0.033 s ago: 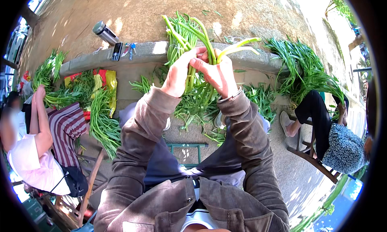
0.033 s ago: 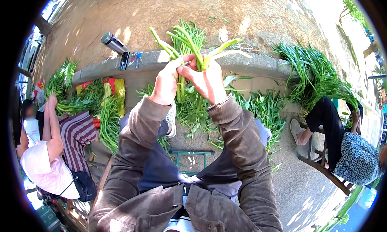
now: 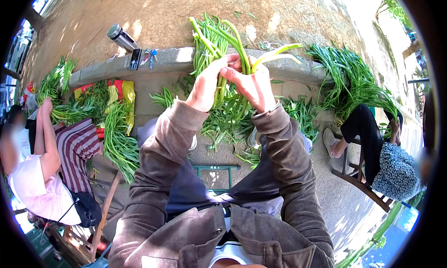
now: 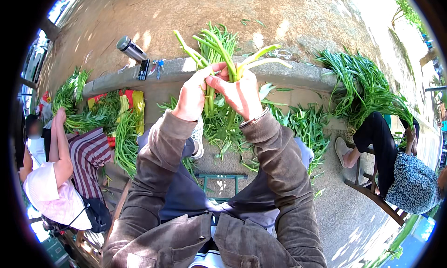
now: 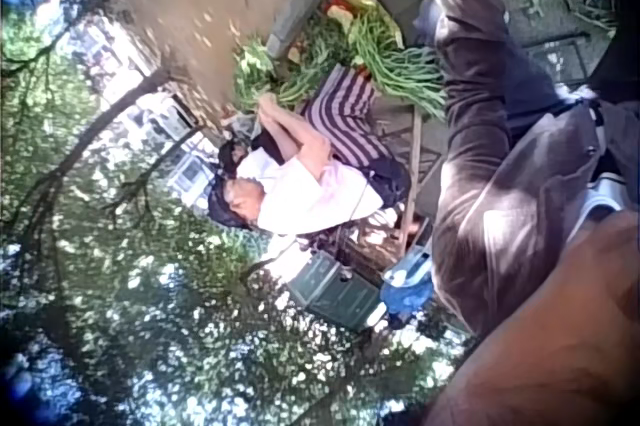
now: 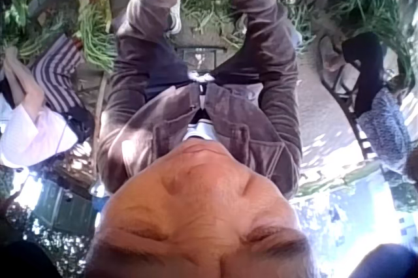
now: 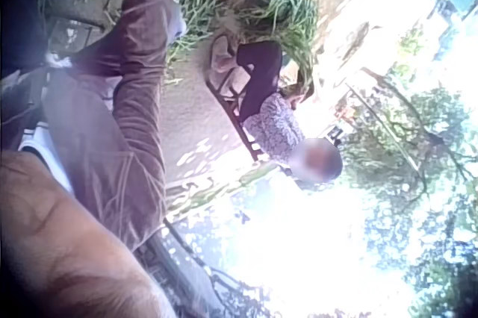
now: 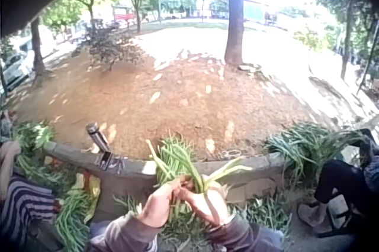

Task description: The person sorts leafy green vegetables by hand, picking through a large pile and arranging individual stalks into organized bunches while seated outdoors.

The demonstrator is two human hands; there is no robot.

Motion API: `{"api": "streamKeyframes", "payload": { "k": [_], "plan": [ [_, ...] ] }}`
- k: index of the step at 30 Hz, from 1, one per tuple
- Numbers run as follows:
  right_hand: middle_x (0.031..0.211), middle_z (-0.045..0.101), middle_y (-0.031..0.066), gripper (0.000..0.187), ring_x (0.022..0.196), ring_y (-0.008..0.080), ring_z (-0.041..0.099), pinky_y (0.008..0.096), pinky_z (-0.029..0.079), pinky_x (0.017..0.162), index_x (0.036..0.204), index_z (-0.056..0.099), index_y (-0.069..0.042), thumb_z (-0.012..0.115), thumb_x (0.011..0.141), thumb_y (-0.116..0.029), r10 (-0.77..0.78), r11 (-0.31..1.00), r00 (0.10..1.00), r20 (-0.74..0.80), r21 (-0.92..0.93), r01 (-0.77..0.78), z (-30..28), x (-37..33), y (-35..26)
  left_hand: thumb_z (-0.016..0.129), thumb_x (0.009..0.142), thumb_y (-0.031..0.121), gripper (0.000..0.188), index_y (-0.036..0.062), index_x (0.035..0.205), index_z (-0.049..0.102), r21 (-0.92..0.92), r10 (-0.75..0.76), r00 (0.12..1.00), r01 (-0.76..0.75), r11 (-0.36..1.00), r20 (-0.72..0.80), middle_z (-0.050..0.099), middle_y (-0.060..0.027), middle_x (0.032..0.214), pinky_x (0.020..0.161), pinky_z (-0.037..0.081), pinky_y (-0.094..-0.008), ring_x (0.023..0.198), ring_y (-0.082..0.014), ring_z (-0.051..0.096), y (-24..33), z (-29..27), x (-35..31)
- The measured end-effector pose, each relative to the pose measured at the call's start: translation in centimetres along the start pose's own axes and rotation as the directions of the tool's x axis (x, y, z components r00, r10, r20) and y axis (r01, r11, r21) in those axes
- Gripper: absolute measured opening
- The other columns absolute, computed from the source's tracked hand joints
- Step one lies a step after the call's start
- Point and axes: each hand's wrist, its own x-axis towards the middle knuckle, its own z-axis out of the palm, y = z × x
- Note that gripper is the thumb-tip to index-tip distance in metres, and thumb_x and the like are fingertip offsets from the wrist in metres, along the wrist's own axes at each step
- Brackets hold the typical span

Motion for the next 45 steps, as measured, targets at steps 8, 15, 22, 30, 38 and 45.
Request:
{"api": "streamKeyframes", "payload": {
  "k": [8,15,22,30,38,45],
  "plan": [
    [0.066,0.056,-0.0023,0.023,0.049,0.0028,0.042,0.0188,0.032,0.042,0.091,0.061,-0.002,0.068,0.073,-0.015,0.02,1.0,0.999,0.043,0.022,-0.021,-1.0,0.1,-0.1,0.043,0.091,0.026,0.036,0.0049,0.119,0.051,0.066,-0.061,0.996,0.065,0.996,-0.061,0.055,-0.0052,0.111,0.077,0.043,-0.0275,0.092,-0.0123,0.053,1.8,-0.1,-0.7],
    [0.061,0.054,-0.0026,0.021,0.046,0.0038,0.042,0.0193,0.033,0.041,0.09,0.062,-0.002,0.064,0.077,-0.017,0.066,0.998,0.997,0.042,-0.008,-0.066,-1.1,0.0,-0.4,0.048,0.089,0.024,0.031,0.0053,0.113,0.054,0.144,-0.032,0.993,0.048,0.988,-0.116,0.058,-0.0025,0.099,0.072,0.044,-0.0284,0.084,-0.0117,0.052,2.3,-0.5,-1.2],
    [0.064,0.051,-0.0029,0.02,0.045,0.0038,0.04,0.019,0.033,0.04,0.09,0.055,-0.004,0.068,0.077,-0.013,0.115,0.938,0.986,0.121,0.312,-0.148,-1.9,0.8,0.9,0.045,0.092,0.022,0.021,0.0045,0.101,0.052,0.166,0.046,0.989,-0.022,0.986,-0.144,0.057,-0.007,0.098,0.074,0.046,-0.0333,0.089,-0.0159,0.055,2.9,0.2,-1.4],
    [0.076,0.061,0.0021,0.017,0.045,0.0029,0.038,0.018,0.032,0.041,0.089,0.054,-0.007,0.066,0.08,-0.014,0.096,0.913,0.978,0.185,0.374,-0.16,-2.1,0.7,0.5,0.033,0.095,0.035,0.036,0.003,0.099,0.049,0.118,0.087,0.971,-0.062,0.991,-0.225,0.058,-0.0123,0.096,0.077,0.045,-0.0371,0.089,-0.0209,0.057,2.9,-0.8,-0.7],
    [0.091,0.063,0.0073,0.012,0.044,0.0008,0.033,0.0169,0.03,0.042,0.092,0.054,-0.008,0.06,0.083,-0.012,0.063,0.894,0.989,0.132,0.433,-0.115,-4.9,0.9,-0.3,0.038,0.095,0.036,0.034,0.0039,0.096,0.048,0.198,0.285,0.902,-0.23,0.953,-0.323,0.058,-0.0111,0.085,0.07,0.051,-0.0346,0.076,-0.0202,0.06,4.4,-2.1,-0.8],
    [0.087,0.061,0.0025,0.01,0.044,0.0,0.03,0.0168,0.03,0.042,0.092,0.054,-0.006,0.056,0.087,-0.014,0.039,0.852,0.991,0.131,0.513,-0.101,-8.2,1.4,-0.4,0.039,0.094,0.035,0.033,0.0047,0.097,0.051,0.011,0.355,0.869,-0.374,0.927,-0.344,0.059,-0.0123,0.086,0.076,0.047,-0.0393,0.081,-0.0239,0.058,6.0,-4.3,-0.8]
  ]
}}
